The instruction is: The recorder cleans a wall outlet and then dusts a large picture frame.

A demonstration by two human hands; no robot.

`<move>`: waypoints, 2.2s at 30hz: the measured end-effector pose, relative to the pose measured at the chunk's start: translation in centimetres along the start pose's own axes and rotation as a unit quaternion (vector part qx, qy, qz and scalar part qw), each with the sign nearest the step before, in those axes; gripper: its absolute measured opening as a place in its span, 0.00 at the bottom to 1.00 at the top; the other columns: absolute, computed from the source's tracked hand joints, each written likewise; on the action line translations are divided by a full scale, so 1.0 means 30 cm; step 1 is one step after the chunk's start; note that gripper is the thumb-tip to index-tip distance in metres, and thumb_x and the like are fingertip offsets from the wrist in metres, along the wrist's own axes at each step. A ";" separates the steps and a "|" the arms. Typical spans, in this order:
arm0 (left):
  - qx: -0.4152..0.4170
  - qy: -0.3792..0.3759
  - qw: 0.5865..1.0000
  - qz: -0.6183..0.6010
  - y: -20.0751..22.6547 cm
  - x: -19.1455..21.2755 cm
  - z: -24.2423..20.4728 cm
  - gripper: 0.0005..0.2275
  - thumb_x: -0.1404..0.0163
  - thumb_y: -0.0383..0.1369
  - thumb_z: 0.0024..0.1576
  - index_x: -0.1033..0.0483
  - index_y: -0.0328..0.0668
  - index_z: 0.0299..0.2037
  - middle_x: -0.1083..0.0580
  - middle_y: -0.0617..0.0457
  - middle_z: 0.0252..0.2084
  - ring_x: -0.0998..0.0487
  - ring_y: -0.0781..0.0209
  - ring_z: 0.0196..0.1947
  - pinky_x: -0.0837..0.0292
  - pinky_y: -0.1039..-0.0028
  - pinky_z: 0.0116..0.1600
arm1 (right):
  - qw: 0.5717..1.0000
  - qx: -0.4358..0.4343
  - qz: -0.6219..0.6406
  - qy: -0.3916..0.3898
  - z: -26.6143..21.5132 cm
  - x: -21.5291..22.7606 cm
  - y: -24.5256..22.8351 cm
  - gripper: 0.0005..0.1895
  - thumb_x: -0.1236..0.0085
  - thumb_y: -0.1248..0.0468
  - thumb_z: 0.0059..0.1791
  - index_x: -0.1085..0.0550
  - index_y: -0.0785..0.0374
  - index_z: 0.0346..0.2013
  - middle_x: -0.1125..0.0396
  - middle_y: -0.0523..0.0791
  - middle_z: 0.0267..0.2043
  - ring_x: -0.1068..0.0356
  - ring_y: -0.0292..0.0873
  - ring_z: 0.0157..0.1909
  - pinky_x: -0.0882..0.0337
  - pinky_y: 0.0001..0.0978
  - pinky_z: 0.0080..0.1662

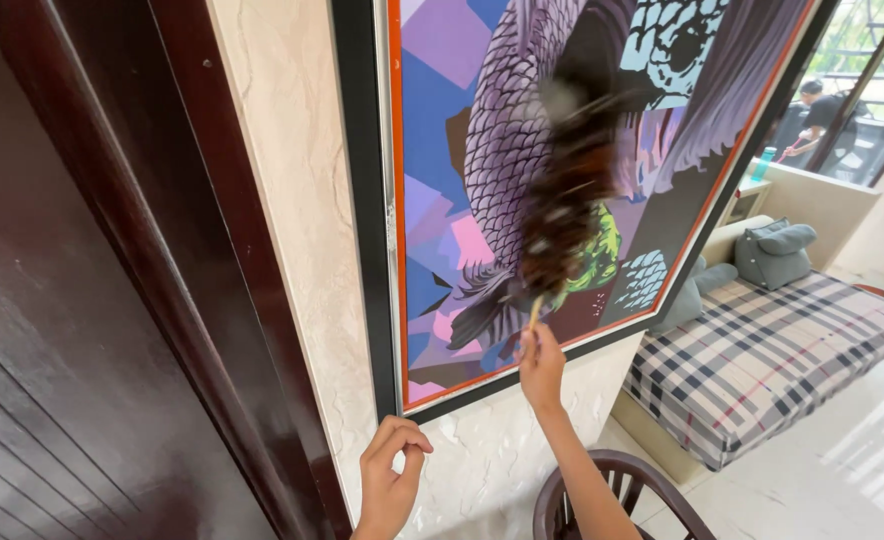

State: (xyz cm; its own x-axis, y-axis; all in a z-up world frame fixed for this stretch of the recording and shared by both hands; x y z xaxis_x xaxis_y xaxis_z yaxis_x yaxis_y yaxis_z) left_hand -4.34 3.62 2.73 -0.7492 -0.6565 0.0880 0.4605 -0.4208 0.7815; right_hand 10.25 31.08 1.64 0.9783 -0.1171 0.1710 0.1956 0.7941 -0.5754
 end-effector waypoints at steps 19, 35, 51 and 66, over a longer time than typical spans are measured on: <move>0.005 0.003 1.000 0.017 -0.032 -0.054 0.045 0.05 0.52 0.17 0.50 0.25 0.32 0.26 0.29 0.51 0.33 0.26 0.62 0.30 0.31 0.75 0.36 | 0.993 0.074 0.056 -0.067 -0.106 -0.004 0.092 0.08 0.52 0.63 0.58 0.28 0.65 0.44 0.32 0.44 0.33 0.29 0.38 0.32 0.29 0.28 0.36; 0.027 0.002 0.999 0.035 -0.092 -0.239 0.051 0.05 0.51 0.16 0.50 0.25 0.33 0.27 0.28 0.52 0.32 0.26 0.64 0.29 0.30 0.76 0.37 | 0.904 -0.348 0.224 -0.107 -0.792 -0.112 0.764 0.07 0.57 0.63 0.53 0.34 0.64 0.40 0.38 0.42 0.28 0.33 0.36 0.29 0.20 0.34 0.38; 0.095 0.039 0.994 0.038 -0.161 -0.298 0.027 0.05 0.51 0.16 0.50 0.25 0.31 0.27 0.28 0.51 0.33 0.26 0.63 0.29 0.28 0.76 0.36 | 0.878 -0.069 -0.059 -0.469 -0.814 -0.069 0.691 0.09 0.52 0.66 0.56 0.25 0.62 0.47 0.28 0.50 0.40 0.26 0.48 0.37 0.28 0.39 0.37; 0.050 0.052 0.995 0.069 -0.167 -0.336 0.037 0.04 0.51 0.16 0.49 0.24 0.32 0.27 0.28 0.52 0.32 0.26 0.63 0.29 0.31 0.76 0.35 | 0.862 -0.468 0.146 -0.130 -0.698 0.000 1.032 0.11 0.55 0.59 0.55 0.29 0.60 0.46 0.30 0.45 0.36 0.26 0.41 0.38 0.20 0.36 0.30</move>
State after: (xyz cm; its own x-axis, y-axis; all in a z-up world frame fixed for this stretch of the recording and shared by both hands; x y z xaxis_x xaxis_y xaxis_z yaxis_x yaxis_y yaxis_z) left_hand 0.37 13.04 -1.38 -0.6268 -0.7667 0.1386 0.5019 -0.2613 0.8245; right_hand 17.72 43.18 -32.93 0.9704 0.2412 0.0129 0.0319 -0.0751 -0.9967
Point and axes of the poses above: each hand's wrist, its own z-axis towards the middle knuckle, its own x-axis out of the back of the hand, y = z × x, the point moved 6 cm from there along z, towards the middle knuckle
